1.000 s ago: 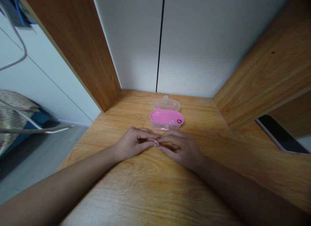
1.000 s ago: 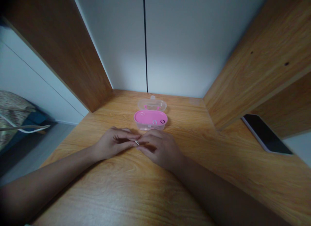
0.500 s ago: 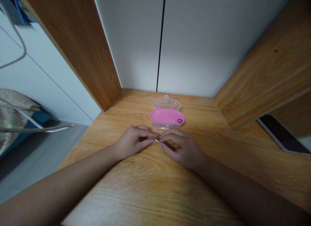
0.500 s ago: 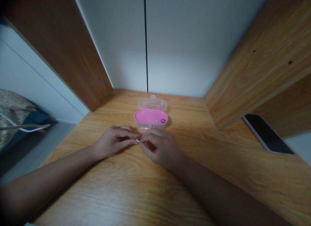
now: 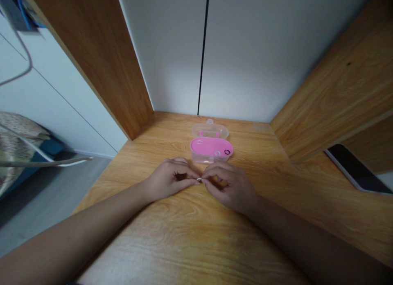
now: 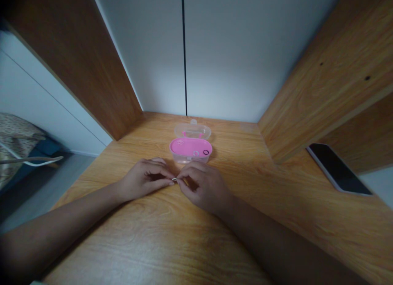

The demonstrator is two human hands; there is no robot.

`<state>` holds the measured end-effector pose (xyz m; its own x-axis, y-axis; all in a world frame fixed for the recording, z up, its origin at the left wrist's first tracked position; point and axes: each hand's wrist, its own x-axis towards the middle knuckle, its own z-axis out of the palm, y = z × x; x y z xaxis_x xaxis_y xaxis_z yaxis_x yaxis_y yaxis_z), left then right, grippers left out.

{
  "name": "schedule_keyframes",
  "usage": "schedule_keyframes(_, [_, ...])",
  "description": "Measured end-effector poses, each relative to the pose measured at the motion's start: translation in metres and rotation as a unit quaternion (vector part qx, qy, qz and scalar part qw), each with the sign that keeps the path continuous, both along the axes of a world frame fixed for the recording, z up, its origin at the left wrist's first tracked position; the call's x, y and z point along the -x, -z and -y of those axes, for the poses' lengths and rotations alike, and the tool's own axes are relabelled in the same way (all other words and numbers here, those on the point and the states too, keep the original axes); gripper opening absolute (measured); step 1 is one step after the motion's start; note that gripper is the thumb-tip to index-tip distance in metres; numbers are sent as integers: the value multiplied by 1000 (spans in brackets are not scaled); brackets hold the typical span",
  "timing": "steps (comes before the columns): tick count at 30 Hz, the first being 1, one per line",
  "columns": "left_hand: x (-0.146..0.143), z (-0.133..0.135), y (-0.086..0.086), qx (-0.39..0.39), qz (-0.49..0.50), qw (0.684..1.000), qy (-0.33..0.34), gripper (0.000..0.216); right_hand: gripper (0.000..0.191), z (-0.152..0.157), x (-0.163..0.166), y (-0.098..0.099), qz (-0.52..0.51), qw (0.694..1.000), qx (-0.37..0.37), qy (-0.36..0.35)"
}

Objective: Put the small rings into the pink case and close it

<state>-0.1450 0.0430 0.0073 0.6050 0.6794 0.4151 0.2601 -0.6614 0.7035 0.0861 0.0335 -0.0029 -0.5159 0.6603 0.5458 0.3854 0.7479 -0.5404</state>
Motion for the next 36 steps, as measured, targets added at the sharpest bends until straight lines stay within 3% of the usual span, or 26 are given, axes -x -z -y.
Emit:
schedule_keyframes(18, [-1,0,-2,20,48,999,1,8,11,3,1,-5,-15,999,-24,-27])
schedule_keyframes(36, [0,0,-1,24,48,998,22,12,8,2,1,-3,-12,999,-34,-11])
